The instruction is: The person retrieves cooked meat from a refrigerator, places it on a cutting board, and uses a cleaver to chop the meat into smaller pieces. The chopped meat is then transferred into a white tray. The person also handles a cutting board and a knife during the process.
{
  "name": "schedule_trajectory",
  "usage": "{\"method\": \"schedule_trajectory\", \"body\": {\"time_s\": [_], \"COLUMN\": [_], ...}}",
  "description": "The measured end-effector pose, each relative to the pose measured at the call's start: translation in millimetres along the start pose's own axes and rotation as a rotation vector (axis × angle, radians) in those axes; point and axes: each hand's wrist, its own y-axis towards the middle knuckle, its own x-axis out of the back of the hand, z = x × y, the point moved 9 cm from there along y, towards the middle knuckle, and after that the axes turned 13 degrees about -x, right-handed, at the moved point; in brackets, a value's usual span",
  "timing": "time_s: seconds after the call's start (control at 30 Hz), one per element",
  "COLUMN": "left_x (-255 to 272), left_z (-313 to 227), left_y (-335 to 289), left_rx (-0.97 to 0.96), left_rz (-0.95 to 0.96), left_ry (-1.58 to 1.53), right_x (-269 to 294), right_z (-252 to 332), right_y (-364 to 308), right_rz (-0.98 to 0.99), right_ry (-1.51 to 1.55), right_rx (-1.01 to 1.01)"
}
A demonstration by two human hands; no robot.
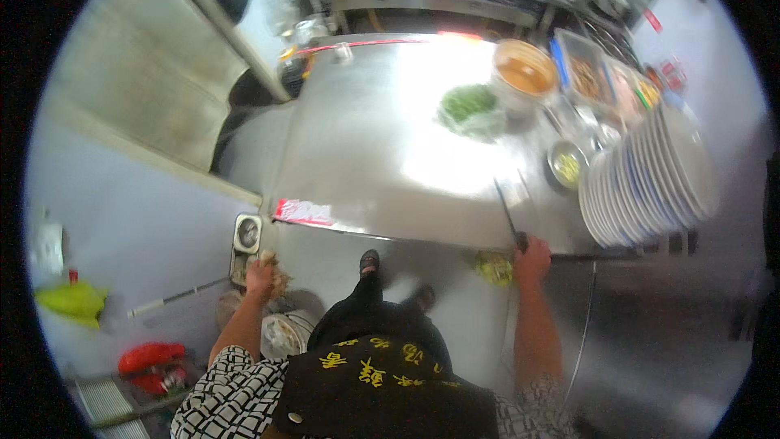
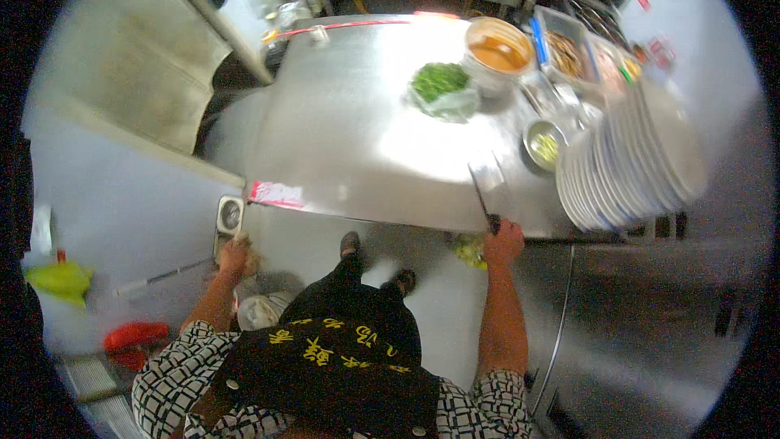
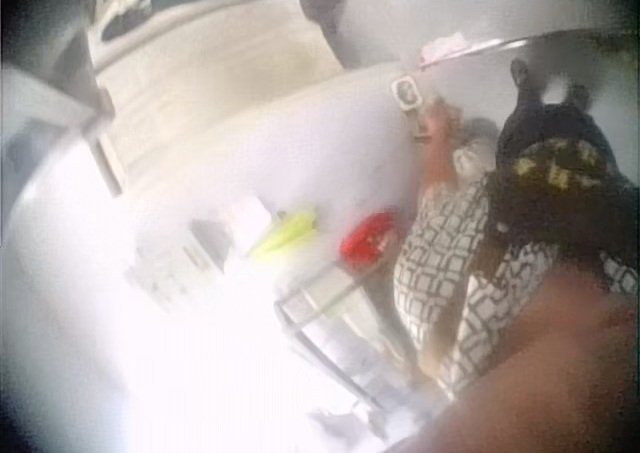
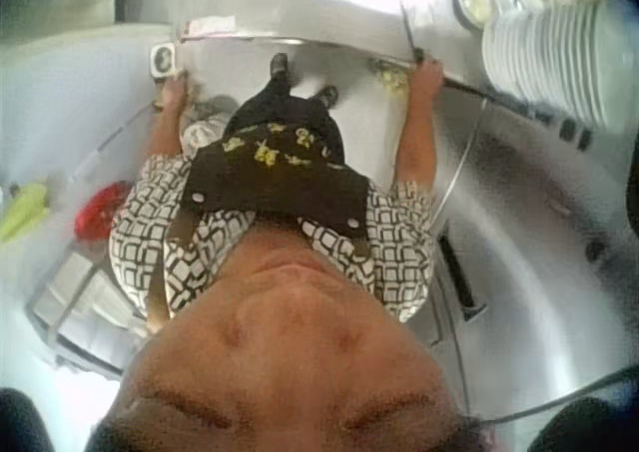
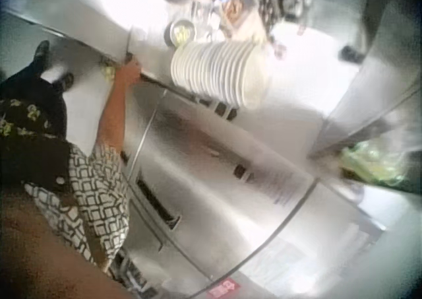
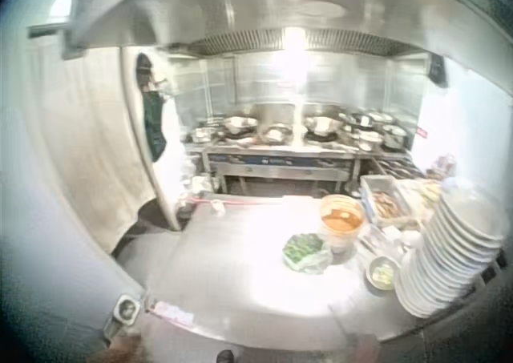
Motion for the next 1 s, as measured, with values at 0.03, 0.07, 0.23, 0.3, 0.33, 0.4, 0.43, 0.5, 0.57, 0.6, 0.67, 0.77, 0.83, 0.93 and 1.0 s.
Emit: {"method": "schedule_trajectory", "body": {"time_s": [0.03,0.07,0.23,0.3,0.33,0.4,0.43,0.5,0.57,0.6,0.67,0.77,0.83,0.93,1.0], "left_x": [3,6,15,71,75,64,51,6,-2,15,13,60,93,118,123], "left_z": [0,-11,-250,-311,-312,-297,-282,-228,-176,-158,-107,-69,-46,-4,38], "left_y": [-8,-9,-12,-37,-37,-40,-34,-15,6,13,27,44,48,66,72], "left_rx": [-0.027,-0.068,-0.504,-1.044,-0.902,-0.625,-0.501,-0.224,-0.088,-0.090,-0.069,-0.167,-0.240,-0.242,-0.159], "left_rz": [-0.061,-0.125,0.283,-0.106,0.096,0.421,0.554,0.734,0.713,0.676,0.551,0.486,0.449,0.294,0.194], "left_ry": [-0.022,-0.044,-0.955,-0.386,-0.794,-1.512,-1.824,-2.249,-2.272,-2.160,-2.076,-2.091,-2.130,-2.058,-1.906], "right_x": [5,11,-43,-55,-55,-27,-9,-59,-103,-118,-136,-100,-34,-78,-78], "right_z": [19,37,217,298,330,390,417,453,484,495,513,568,624,620,625], "right_y": [-4,-7,-129,-196,-214,-251,-267,-298,-314,-314,-326,-331,-317,-248,-193], "right_rz": [-0.012,-0.032,0.969,1.419,1.607,1.982,2.139,2.217,1.995,1.878,1.662,1.464,0.895,0.921,0.994], "right_ry": [0.085,0.170,0.758,1.236,1.440,1.743,1.870,1.758,1.587,1.449,1.191,1.050,0.816,0.974,1.138], "right_rx": [0.041,0.074,0.019,-0.103,-0.110,-0.110,-0.082,-0.210,-0.439,-0.212,0.134,0.333,0.818,0.435,0.027]}}
